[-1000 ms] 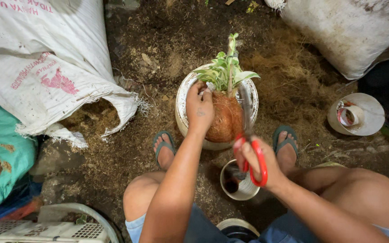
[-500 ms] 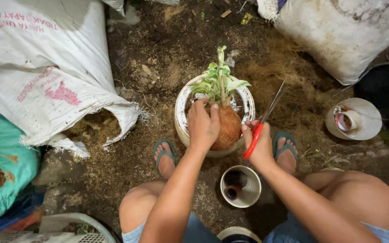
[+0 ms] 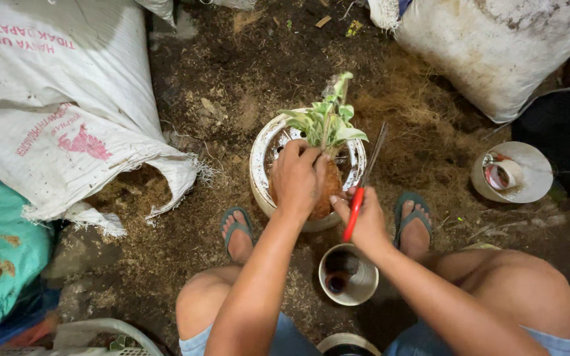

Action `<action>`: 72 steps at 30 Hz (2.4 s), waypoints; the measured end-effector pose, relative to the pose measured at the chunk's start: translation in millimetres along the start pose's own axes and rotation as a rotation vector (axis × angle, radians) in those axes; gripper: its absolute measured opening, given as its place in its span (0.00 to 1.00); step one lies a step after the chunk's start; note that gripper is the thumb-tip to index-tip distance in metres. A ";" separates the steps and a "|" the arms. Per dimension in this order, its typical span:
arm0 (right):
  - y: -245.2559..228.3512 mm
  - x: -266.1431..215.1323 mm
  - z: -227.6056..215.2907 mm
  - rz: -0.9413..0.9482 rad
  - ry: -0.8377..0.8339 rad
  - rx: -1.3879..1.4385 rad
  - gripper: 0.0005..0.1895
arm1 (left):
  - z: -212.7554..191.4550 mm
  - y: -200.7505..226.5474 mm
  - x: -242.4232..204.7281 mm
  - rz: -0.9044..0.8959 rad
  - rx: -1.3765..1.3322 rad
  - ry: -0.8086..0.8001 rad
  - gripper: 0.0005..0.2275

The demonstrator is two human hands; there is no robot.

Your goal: The person trims the fibrous husk of a coconut shell planter containing a small plant using red-handled scissors. The person rotates the coconut and cuts away excess fibers to shape the planter.

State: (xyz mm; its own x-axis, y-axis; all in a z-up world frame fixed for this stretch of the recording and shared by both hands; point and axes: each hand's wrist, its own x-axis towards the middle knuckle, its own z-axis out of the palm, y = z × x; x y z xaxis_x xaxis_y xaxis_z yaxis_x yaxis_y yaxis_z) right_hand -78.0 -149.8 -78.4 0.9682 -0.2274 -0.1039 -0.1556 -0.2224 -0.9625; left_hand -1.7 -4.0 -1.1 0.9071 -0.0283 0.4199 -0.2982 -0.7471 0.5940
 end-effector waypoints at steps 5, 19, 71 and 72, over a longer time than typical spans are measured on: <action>-8.2 -8.0 6.9 0.204 0.073 -0.057 0.20 | 0.3 -2.3 -1.0 0.075 -0.033 0.051 0.03; -45.1 -42.3 -21.4 0.388 -0.216 0.454 0.14 | 5.0 -20.1 -6.1 -0.010 -0.124 0.006 0.05; -55.6 -34.2 -23.6 0.548 -0.522 0.312 0.26 | 16.6 -36.5 -7.4 -0.285 -0.661 0.093 0.05; -54.8 -33.6 -23.9 0.556 -0.502 0.291 0.25 | 18.0 -37.5 -7.6 -0.298 -0.680 0.106 0.04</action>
State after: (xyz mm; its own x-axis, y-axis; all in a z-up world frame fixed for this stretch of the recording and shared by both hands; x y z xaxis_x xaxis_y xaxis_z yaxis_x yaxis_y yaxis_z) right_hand -106.6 -152.6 -16.2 0.7475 0.2364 -0.6207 -0.6503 0.0705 -0.7564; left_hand 7.9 12.3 -38.9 0.9550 0.2007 0.2183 -0.1932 -0.1374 0.9715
